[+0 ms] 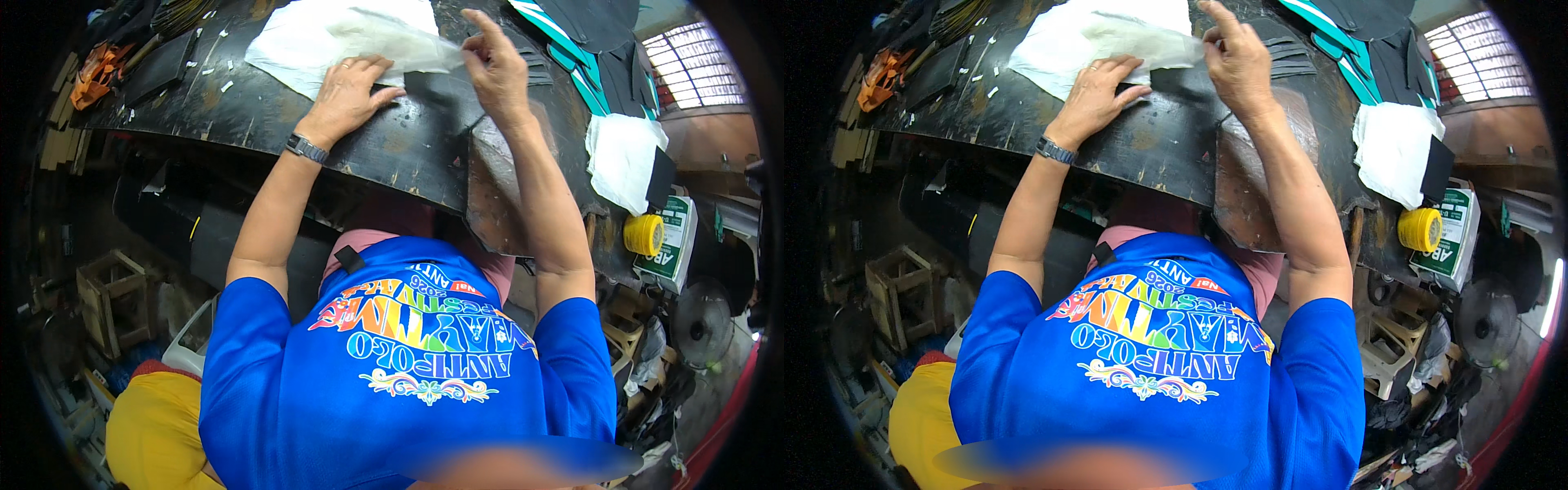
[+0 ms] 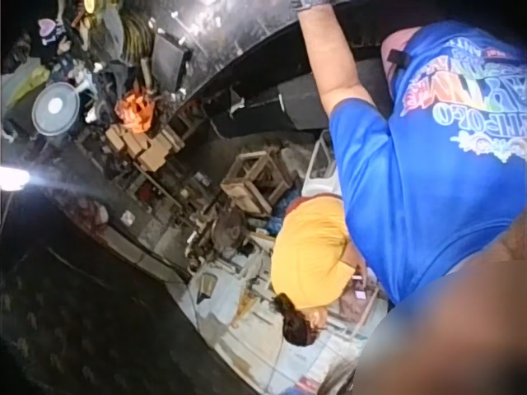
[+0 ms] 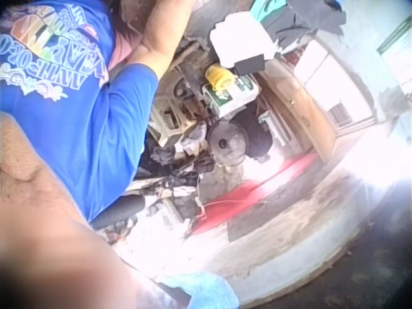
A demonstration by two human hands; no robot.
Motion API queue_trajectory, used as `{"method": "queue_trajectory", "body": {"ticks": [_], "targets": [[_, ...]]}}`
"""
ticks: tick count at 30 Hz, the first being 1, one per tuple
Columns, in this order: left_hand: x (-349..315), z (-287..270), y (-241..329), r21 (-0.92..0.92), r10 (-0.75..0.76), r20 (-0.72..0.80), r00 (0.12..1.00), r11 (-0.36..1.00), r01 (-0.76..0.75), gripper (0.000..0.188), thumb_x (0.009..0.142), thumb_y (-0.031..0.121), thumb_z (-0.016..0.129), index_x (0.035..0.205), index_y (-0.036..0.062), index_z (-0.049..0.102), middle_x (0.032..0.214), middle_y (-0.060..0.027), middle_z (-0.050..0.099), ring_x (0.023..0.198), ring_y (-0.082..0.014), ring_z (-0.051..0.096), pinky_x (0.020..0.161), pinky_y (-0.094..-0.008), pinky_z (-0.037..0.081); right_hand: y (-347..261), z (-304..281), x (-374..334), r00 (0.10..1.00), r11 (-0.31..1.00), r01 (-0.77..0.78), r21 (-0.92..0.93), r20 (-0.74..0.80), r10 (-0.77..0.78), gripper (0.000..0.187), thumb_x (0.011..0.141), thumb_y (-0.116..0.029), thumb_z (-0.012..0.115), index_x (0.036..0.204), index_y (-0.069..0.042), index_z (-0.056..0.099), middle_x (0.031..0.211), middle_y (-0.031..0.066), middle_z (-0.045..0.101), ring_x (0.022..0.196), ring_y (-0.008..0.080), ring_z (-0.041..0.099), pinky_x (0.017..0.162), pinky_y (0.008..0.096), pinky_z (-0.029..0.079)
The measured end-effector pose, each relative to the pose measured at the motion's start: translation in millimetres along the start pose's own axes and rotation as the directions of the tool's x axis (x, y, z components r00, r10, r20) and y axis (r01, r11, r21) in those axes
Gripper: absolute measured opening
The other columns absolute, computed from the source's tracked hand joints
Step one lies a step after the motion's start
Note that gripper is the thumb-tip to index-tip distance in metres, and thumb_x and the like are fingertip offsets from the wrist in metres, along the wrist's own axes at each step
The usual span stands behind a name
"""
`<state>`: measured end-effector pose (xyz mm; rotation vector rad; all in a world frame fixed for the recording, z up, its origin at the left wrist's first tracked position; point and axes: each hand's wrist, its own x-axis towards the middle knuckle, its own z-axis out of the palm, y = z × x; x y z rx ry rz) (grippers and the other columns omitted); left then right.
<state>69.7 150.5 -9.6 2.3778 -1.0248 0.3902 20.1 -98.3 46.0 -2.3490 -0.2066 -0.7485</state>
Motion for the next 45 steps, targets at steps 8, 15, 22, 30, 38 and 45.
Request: {"method": "queue_trajectory", "body": {"ticks": [8, 15, 22, 30, 38, 45], "targets": [[15, -7, -2, 0.121, -0.093, 0.149, 0.984, 0.990, 0.075, 0.066, 0.088, 0.055, 0.074, 0.122, -0.0017, 0.069, 0.123, -0.0215, 0.068, 0.116, -0.0383, 0.062, 0.102, -0.0446, 0.050, 3, -81, -36, 0.999, 0.998, 0.034, -0.059, -0.035, -0.036, 0.070, 0.092, -0.004, 0.073, 0.154, -0.024, 0.046, 0.102, 0.0031, 0.071, 0.094, 0.0151, 0.067, 0.089, 0.0318, 0.057], [14, -8, 0, 0.172, -0.035, 0.155, 0.987, 0.985, 0.008, 0.072, 0.086, 0.056, 0.075, 0.129, -0.0017, 0.064, 0.130, -0.0214, 0.064, 0.119, -0.0408, 0.061, 0.104, -0.0459, 0.050, -24, 11, -48, 0.990, 0.986, 0.136, -0.098, 0.038, -0.133, 0.083, 0.084, -0.019, 0.083, 0.155, -0.018, 0.040, 0.116, 0.0159, 0.067, 0.114, 0.0322, 0.064, 0.096, 0.0429, 0.054], [20, -10, 4, 0.248, -0.078, 0.136, 0.988, 0.968, 0.042, 0.090, 0.078, 0.071, 0.076, 0.142, 0.0096, 0.060, 0.128, -0.0214, 0.066, 0.120, -0.0391, 0.062, 0.104, -0.0459, 0.051, -2, 61, 35, 0.992, 0.965, 0.101, -0.243, 0.098, -0.079, 0.051, 0.090, 0.003, 0.059, 0.141, -0.002, 0.053, 0.104, 0.0272, 0.069, 0.093, 0.0416, 0.069, 0.083, 0.0488, 0.055], [38, -9, 1, 0.273, -0.168, 0.247, 0.954, 0.957, 0.097, 0.101, 0.072, 0.082, 0.072, 0.144, 0.0133, 0.060, 0.128, -0.0204, 0.066, 0.119, -0.0365, 0.065, 0.100, -0.0454, 0.054, -21, -78, 72, 0.981, 0.920, 0.126, -0.372, -0.092, -0.171, 0.045, 0.090, 0.005, 0.053, 0.133, -0.006, 0.061, 0.105, 0.0283, 0.069, 0.098, 0.0428, 0.068, 0.087, 0.0472, 0.054], [28, 0, -13, 0.212, -0.101, 0.134, 0.986, 0.975, 0.071, 0.089, 0.076, 0.076, 0.075, 0.140, 0.0150, 0.064, 0.131, -0.0161, 0.067, 0.119, -0.0318, 0.067, 0.100, -0.0442, 0.054, -62, -163, -106, 0.876, 0.782, 0.424, -0.456, 0.425, -0.228, 0.053, 0.089, -0.002, 0.064, 0.141, -0.014, 0.061, 0.084, 0.0034, 0.067, 0.084, 0.0207, 0.061, 0.080, 0.0394, 0.050], [34, -3, 50, -0.163, 0.135, -0.128, 0.982, 0.974, -0.155, 0.046, 0.092, 0.033, 0.078, 0.131, 0.0104, 0.068, 0.130, -0.0132, 0.066, 0.110, -0.0263, 0.068, 0.092, -0.0386, 0.058, -63, -138, -202, 0.944, 0.931, 0.176, -0.321, 0.323, -0.067, 0.049, 0.086, -0.005, 0.063, 0.135, -0.010, 0.064, 0.089, 0.0079, 0.068, 0.093, 0.0264, 0.064, 0.087, 0.0405, 0.051]]}}
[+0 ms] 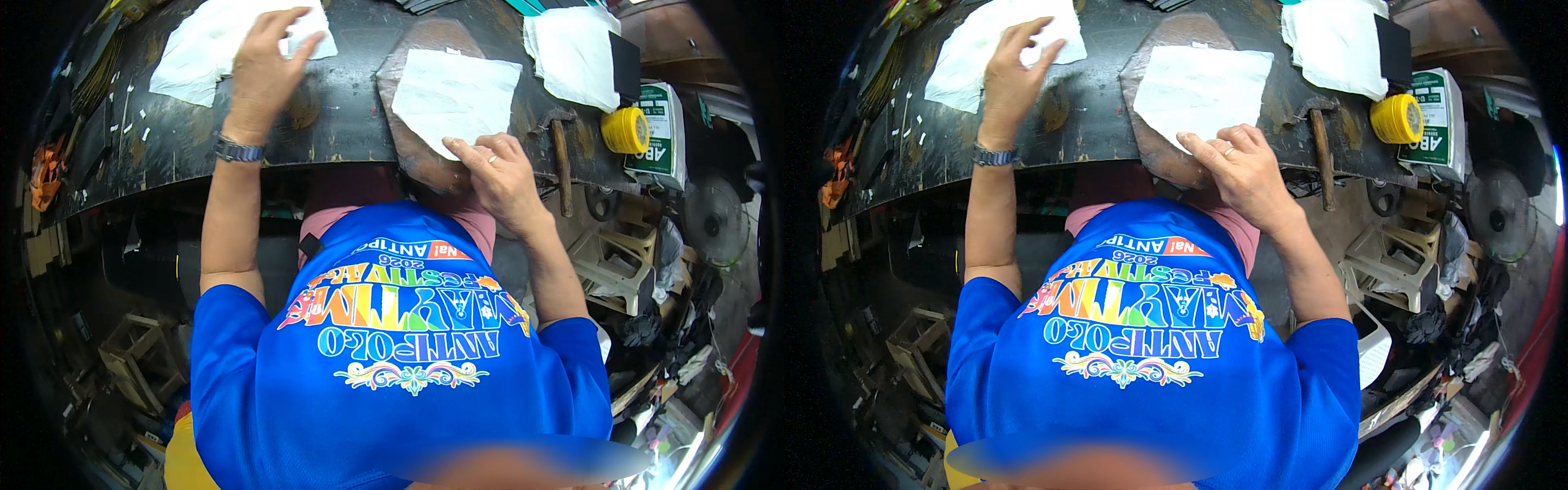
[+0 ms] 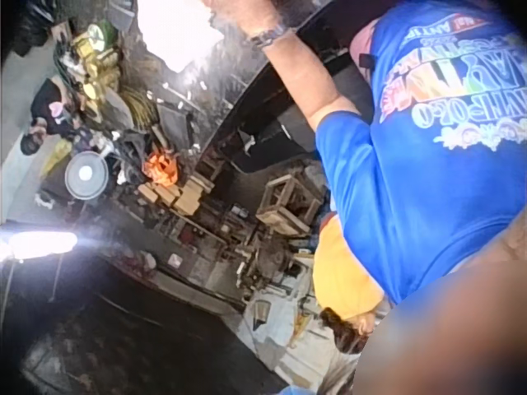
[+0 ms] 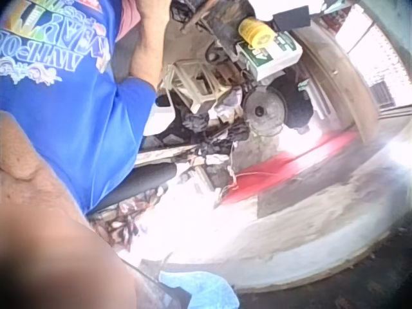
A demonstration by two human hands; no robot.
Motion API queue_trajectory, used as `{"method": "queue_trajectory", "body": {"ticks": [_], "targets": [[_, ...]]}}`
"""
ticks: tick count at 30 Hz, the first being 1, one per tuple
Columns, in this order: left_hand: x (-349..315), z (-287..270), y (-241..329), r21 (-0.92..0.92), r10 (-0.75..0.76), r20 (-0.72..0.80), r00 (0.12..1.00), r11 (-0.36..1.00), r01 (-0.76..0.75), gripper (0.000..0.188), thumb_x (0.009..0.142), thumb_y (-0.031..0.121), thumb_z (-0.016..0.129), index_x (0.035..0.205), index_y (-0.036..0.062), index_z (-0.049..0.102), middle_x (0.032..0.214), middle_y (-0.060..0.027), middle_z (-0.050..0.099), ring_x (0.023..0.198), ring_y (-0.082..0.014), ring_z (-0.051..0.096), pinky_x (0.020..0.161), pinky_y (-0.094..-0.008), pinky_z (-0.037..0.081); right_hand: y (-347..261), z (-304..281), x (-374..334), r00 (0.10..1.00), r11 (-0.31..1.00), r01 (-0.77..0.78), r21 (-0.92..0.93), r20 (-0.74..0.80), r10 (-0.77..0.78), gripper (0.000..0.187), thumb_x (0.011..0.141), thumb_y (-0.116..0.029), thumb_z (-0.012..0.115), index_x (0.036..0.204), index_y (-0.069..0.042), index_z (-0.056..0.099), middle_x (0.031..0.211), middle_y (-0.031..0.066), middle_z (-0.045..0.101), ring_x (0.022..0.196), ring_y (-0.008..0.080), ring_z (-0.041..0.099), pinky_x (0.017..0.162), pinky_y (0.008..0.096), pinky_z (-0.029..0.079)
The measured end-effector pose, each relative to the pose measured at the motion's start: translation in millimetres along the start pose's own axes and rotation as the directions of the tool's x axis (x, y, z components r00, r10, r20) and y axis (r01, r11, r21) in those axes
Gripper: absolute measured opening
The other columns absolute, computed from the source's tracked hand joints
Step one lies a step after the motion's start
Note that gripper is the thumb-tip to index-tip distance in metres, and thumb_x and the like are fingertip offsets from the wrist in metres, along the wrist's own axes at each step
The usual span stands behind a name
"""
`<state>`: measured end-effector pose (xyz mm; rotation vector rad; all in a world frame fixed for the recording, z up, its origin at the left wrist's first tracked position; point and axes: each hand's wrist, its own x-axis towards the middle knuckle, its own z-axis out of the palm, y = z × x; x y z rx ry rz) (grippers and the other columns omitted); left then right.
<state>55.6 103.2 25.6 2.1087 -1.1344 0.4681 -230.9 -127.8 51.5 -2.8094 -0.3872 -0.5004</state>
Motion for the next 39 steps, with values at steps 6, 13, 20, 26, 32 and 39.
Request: {"method": "queue_trajectory", "body": {"ticks": [6, 13, 20, 26, 32, 39], "targets": [[-8, 52, 92, -0.385, 0.491, 0.181, 0.852, 0.833, -0.398, 0.036, 0.091, 0.028, 0.074, 0.120, 0.0093, 0.069, 0.126, -0.0121, 0.066, 0.125, -0.0307, 0.059, 0.107, -0.0426, 0.045, -7, 16, -11, 0.997, 0.973, -0.031, 0.229, -0.060, 0.046, 0.055, 0.075, 0.011, 0.068, 0.129, -0.003, 0.066, 0.101, 0.0116, 0.072, 0.096, 0.0330, 0.066, 0.088, 0.0434, 0.053], [-41, 28, 88, -0.165, 0.257, 0.334, 0.907, 0.963, -0.212, 0.039, 0.088, 0.033, 0.077, 0.117, 0.0084, 0.072, 0.122, -0.0101, 0.067, 0.119, -0.0274, 0.061, 0.104, -0.0435, 0.042, -5, 8, -19, 0.948, 0.866, -0.176, 0.468, -0.157, 0.277, 0.050, 0.081, 0.003, 0.074, 0.130, -0.003, 0.065, 0.104, 0.0150, 0.070, 0.094, 0.0290, 0.068, 0.086, 0.0374, 0.055], [-51, 28, 112, -0.125, 0.093, 0.283, 0.954, 0.990, -0.059, 0.041, 0.086, 0.033, 0.079, 0.118, 0.0099, 0.069, 0.120, -0.0080, 0.066, 0.114, -0.0261, 0.060, 0.097, -0.0399, 0.043, 50, 8, 55, 0.873, 0.811, -0.275, 0.516, -0.219, 0.436, 0.054, 0.087, 0.005, 0.070, 0.139, -0.006, 0.058, 0.101, 0.0106, 0.069, 0.088, 0.0177, 0.068, 0.084, 0.0311, 0.055], [-40, 26, 99, -0.256, 0.018, 0.201, 0.979, 0.966, 0.034, 0.035, 0.088, 0.026, 0.079, 0.117, 0.0090, 0.070, 0.116, -0.0104, 0.067, 0.107, -0.0287, 0.064, 0.093, -0.0394, 0.046, 114, 38, 154, 0.913, 0.893, -0.292, 0.343, -0.179, 0.367, 0.060, 0.087, -0.004, 0.071, 0.144, -0.013, 0.054, 0.109, 0.0116, 0.070, 0.097, 0.0259, 0.069, 0.089, 0.0373, 0.055], [-8, 31, 81, -0.220, 0.084, 0.181, 0.980, 0.974, -0.042, 0.031, 0.088, 0.021, 0.078, 0.115, 0.0084, 0.071, 0.113, -0.0120, 0.069, 0.108, -0.0312, 0.064, 0.100, -0.0420, 0.046, 126, 98, 243, 0.987, 0.968, -0.110, -0.224, -0.138, 0.080, 0.066, 0.084, -0.010, 0.071, 0.146, -0.021, 0.051, 0.113, 0.0137, 0.071, 0.112, 0.0345, 0.064, 0.093, 0.0477, 0.053], [-3, 33, 65, -0.402, -0.072, 0.261, 0.963, 0.898, 0.177, 0.037, 0.088, 0.018, 0.079, 0.122, 0.0065, 0.070, 0.119, -0.0120, 0.069, 0.112, -0.0273, 0.066, 0.097, -0.0396, 0.052, 155, 104, 264, 0.918, 0.977, -0.215, -0.006, -0.343, 0.200, 0.051, 0.091, -0.007, 0.065, 0.139, -0.022, 0.059, 0.107, 0.0201, 0.073, 0.092, 0.0344, 0.073, 0.077, 0.0440, 0.061]]}}
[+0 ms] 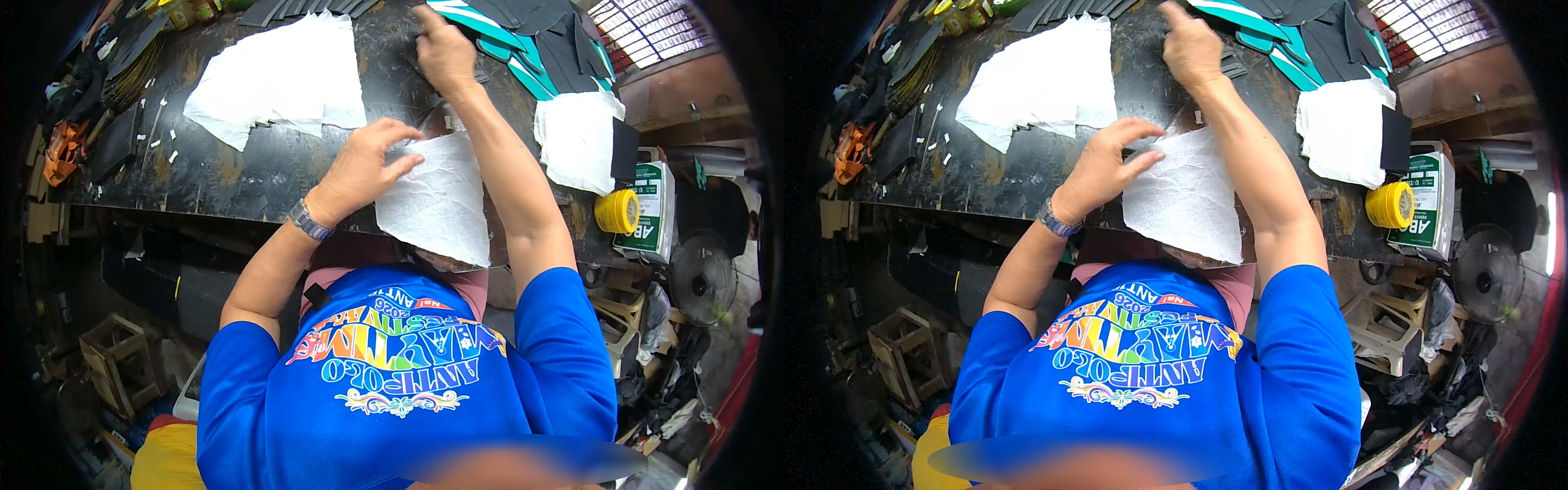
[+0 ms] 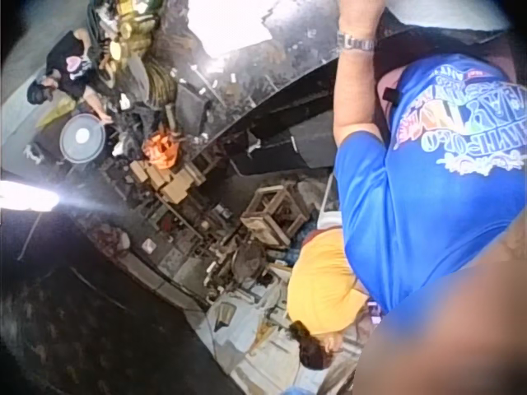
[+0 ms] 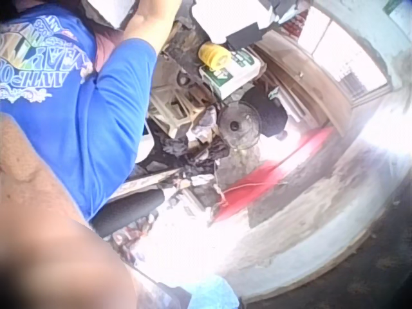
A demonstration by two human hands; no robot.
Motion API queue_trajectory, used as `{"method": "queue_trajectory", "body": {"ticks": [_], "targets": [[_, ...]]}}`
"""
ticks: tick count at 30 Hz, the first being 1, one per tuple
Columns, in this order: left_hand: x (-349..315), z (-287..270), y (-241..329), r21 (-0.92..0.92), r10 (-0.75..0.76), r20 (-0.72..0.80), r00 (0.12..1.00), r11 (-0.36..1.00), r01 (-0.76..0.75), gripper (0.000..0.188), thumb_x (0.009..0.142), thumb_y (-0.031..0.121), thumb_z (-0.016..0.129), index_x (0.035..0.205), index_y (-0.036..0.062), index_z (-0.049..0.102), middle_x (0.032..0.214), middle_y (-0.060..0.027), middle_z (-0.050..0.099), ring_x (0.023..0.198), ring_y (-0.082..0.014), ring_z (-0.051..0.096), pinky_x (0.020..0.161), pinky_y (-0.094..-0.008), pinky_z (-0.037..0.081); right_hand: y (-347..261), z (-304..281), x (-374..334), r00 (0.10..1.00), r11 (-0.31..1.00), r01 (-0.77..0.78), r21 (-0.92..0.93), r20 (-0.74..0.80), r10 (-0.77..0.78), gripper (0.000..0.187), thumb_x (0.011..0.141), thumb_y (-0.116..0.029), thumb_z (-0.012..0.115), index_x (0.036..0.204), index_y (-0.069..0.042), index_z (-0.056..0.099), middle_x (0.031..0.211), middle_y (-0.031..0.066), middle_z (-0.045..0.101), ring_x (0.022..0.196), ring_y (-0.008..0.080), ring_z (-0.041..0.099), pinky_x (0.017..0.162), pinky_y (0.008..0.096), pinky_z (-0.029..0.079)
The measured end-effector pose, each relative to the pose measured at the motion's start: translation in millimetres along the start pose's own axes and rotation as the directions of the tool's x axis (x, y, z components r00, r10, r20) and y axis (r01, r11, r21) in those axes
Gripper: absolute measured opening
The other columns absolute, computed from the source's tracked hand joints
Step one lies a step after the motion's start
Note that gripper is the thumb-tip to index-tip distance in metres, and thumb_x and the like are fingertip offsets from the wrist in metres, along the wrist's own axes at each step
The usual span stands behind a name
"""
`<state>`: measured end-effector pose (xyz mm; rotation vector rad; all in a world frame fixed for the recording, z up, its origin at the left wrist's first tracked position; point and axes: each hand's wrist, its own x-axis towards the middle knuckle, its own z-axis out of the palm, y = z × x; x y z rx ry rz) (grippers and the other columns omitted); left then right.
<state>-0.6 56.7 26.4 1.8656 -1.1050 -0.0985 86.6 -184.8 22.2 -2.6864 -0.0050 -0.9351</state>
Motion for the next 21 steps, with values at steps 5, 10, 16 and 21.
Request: {"method": "queue_trajectory", "body": {"ticks": [5, 10, 16, 21], "targets": [[24, 7, -8, -0.562, -0.311, -0.118, 0.943, 0.804, 0.195, 0.071, 0.095, 0.019, 0.075, 0.154, 0.0000, 0.039, 0.140, -0.0162, 0.057, 0.128, -0.0266, 0.059, 0.106, -0.0391, 0.050, 6, -44, -20, 0.893, 0.500, -0.121, 0.857, -0.126, 0.432, 0.058, 0.088, 0.003, 0.070, 0.142, -0.006, 0.049, 0.093, 0.0054, 0.065, 0.075, 0.0122, 0.064, 0.068, 0.0280, 0.055], [46, 9, -7, -0.925, -0.345, 0.006, 0.939, 0.355, 0.136, 0.091, 0.095, 0.024, 0.076, 0.162, 0.0006, 0.017, 0.137, -0.0175, 0.058, 0.126, -0.0289, 0.061, 0.109, -0.0406, 0.049, -36, -96, -98, 0.893, 0.096, -0.251, 0.963, 0.192, 0.406, 0.072, 0.087, 0.008, 0.069, 0.150, -0.009, 0.039, 0.103, 0.0093, 0.065, 0.089, 0.0178, 0.068, 0.078, 0.0345, 0.061], [38, 16, 21, -0.840, -0.207, 0.143, 0.968, 0.492, 0.229, 0.058, 0.095, 0.004, 0.071, 0.147, 0.0086, 0.047, 0.116, -0.0034, 0.067, 0.094, -0.0093, 0.064, 0.083, -0.0257, 0.054, -54, -176, -140, 0.863, 0.221, -0.365, 0.904, 0.239, 0.445, 0.100, 0.082, 0.007, 0.076, 0.162, -0.012, 0.019, 0.119, 0.0131, 0.063, 0.105, 0.0201, 0.064, 0.090, 0.0348, 0.056], [28, 43, 49, -0.811, -0.044, 0.184, 0.982, 0.557, 0.177, 0.068, 0.091, 0.004, 0.074, 0.151, 0.0071, 0.043, 0.114, -0.0080, 0.066, 0.101, -0.0151, 0.063, 0.088, -0.0295, 0.052, -50, -198, -155, 0.869, 0.309, -0.392, 0.867, 0.238, 0.434, 0.094, 0.084, 0.007, 0.075, 0.161, -0.010, 0.025, 0.115, 0.0104, 0.065, 0.102, 0.0168, 0.064, 0.088, 0.0314, 0.056]]}}
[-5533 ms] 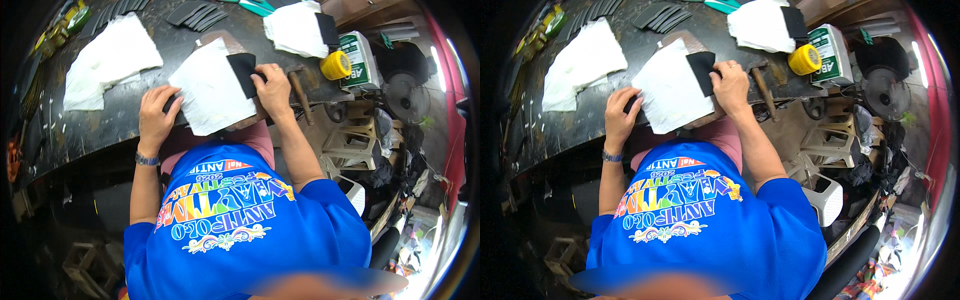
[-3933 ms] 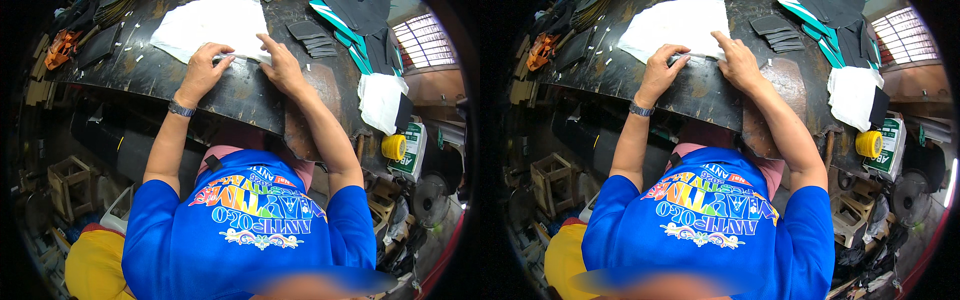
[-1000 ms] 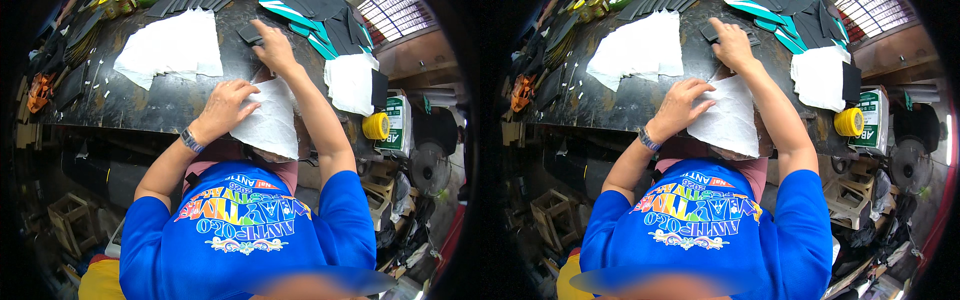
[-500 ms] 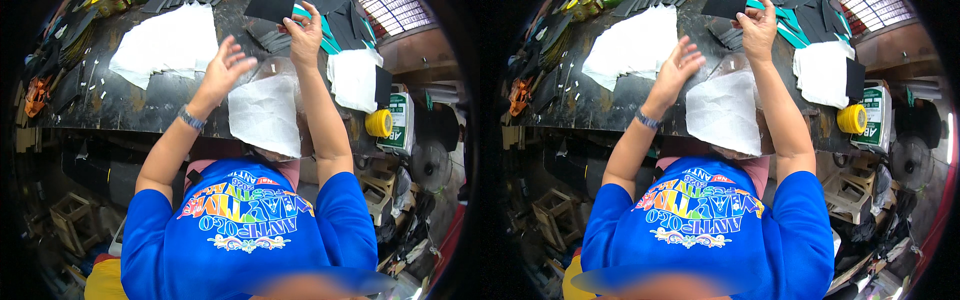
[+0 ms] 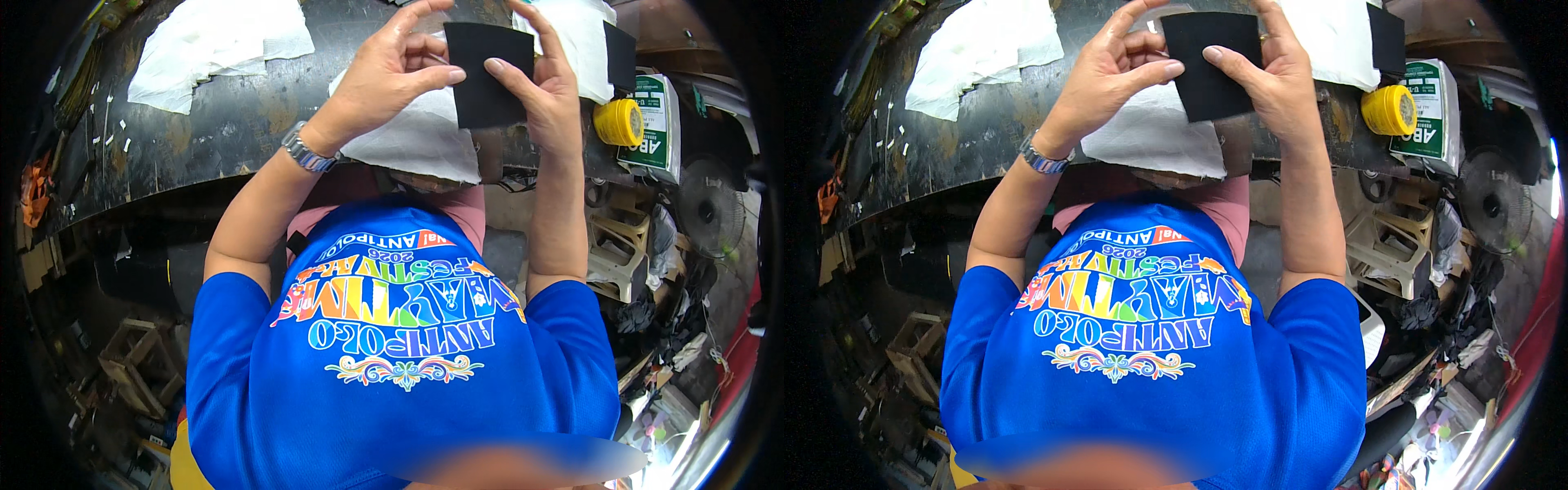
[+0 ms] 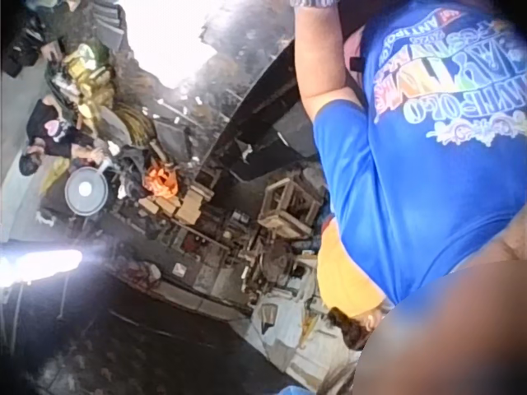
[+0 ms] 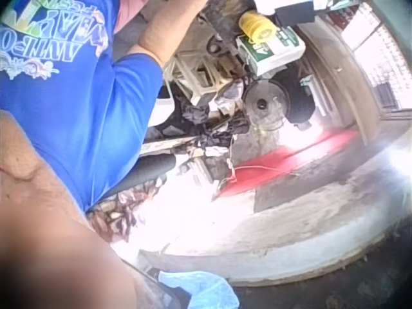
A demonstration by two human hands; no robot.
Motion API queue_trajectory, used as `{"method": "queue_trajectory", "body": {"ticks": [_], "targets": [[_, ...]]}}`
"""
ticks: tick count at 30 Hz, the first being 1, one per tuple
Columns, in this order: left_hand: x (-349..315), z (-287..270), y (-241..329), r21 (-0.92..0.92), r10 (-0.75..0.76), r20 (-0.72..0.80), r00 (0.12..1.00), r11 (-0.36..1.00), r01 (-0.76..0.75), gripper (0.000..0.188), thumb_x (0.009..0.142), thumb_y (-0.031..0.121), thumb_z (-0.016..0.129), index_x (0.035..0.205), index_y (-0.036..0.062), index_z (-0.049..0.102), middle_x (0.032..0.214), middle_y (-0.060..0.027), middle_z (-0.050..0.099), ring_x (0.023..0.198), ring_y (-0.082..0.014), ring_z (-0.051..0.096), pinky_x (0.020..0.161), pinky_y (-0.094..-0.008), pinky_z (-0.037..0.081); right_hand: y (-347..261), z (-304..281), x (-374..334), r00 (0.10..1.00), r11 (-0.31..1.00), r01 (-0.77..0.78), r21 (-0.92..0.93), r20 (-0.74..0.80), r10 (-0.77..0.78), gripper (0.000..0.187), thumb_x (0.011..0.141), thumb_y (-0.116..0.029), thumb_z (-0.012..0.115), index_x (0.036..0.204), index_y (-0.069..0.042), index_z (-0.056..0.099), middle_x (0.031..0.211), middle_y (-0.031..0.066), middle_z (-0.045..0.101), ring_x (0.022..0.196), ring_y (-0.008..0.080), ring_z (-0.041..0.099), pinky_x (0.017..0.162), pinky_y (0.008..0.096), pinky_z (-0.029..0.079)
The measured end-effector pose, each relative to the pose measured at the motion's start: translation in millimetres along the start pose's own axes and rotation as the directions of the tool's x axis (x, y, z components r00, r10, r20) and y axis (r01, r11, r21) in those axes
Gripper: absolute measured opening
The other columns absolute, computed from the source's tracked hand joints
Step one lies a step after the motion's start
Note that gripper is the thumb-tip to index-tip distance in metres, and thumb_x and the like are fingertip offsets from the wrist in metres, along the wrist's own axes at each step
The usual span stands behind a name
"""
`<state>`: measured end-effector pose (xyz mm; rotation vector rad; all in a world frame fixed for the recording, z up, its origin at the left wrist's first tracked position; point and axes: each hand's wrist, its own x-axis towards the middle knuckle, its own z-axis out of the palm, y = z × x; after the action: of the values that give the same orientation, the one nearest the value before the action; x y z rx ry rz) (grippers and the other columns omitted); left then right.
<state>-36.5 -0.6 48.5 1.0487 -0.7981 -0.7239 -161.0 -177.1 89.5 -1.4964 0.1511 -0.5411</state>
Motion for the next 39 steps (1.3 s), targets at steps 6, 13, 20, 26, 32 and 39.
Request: {"method": "queue_trajectory", "body": {"ticks": [6, 13, 20, 26, 32, 39], "targets": [[-29, 7, -19, 0.800, 0.278, 0.074, 0.958, 0.557, -0.224, 0.089, 0.078, 0.035, 0.087, 0.150, 0.0072, 0.043, 0.131, -0.0182, 0.063, 0.121, -0.0328, 0.062, 0.104, -0.0424, 0.048, 19, -33, -16, 0.983, 0.993, -0.121, -0.008, -0.141, 0.119, 0.064, 0.095, 0.001, 0.067, 0.152, -0.004, 0.039, 0.117, 0.0160, 0.065, 0.096, 0.0175, 0.070, 0.084, 0.0301, 0.062], [-45, -1, -40, 0.949, 0.095, 0.225, 0.970, 0.206, -0.240, 0.096, 0.078, 0.063, 0.077, 0.150, 0.0065, 0.048, 0.152, -0.0178, 0.048, 0.146, -0.0347, 0.039, 0.121, -0.0535, 0.026, 47, -36, -30, 0.986, 0.975, -0.160, -0.156, -0.075, 0.150, 0.066, 0.093, 0.002, 0.068, 0.152, -0.002, 0.039, 0.133, 0.0153, 0.055, 0.110, 0.0150, 0.062, 0.088, 0.0273, 0.059], [-46, -2, -39, 0.956, 0.073, 0.240, 0.968, 0.155, -0.249, 0.097, 0.081, 0.070, 0.071, 0.150, 0.0057, 0.047, 0.152, -0.0173, 0.048, 0.146, -0.0345, 0.039, 0.122, -0.0515, 0.025, 48, -28, -25, 0.998, 0.939, -0.054, -0.339, 0.003, 0.059, 0.067, 0.092, 0.002, 0.069, 0.153, -0.003, 0.042, 0.145, 0.0141, 0.050, 0.129, 0.0192, 0.053, 0.104, 0.0306, 0.051], [-40, 0, -34, 0.959, 0.071, 0.226, 0.972, 0.159, -0.235, 0.094, 0.082, 0.070, 0.069, 0.148, 0.0053, 0.050, 0.149, -0.0167, 0.051, 0.142, -0.0337, 0.042, 0.118, -0.0499, 0.030, 52, -26, -22, 0.992, 0.942, -0.119, -0.314, 0.001, 0.126, 0.066, 0.091, 0.002, 0.069, 0.152, -0.003, 0.043, 0.147, 0.0151, 0.049, 0.132, 0.0185, 0.050, 0.107, 0.0308, 0.049], [-35, 6, -32, 0.967, 0.075, 0.203, 0.976, 0.139, -0.212, 0.089, 0.082, 0.069, 0.069, 0.147, 0.0100, 0.052, 0.142, -0.0144, 0.056, 0.136, -0.0345, 0.047, 0.112, -0.0501, 0.034, 56, -30, -23, 0.988, 0.943, -0.153, -0.295, -0.022, 0.153, 0.067, 0.089, 0.004, 0.069, 0.151, -0.002, 0.044, 0.148, 0.0125, 0.049, 0.131, 0.0182, 0.051, 0.105, 0.0299, 0.049], [-33, 12, -35, 0.977, 0.075, 0.195, 0.978, 0.077, -0.201, 0.084, 0.081, 0.067, 0.071, 0.148, 0.0182, 0.054, 0.140, -0.0129, 0.055, 0.133, -0.0371, 0.047, 0.109, -0.0523, 0.035, 59, -34, -22, 0.991, 0.931, -0.126, -0.343, -0.001, 0.134, 0.065, 0.089, 0.001, 0.070, 0.149, -0.003, 0.047, 0.146, 0.0116, 0.050, 0.127, 0.0165, 0.052, 0.104, 0.0297, 0.049]]}}
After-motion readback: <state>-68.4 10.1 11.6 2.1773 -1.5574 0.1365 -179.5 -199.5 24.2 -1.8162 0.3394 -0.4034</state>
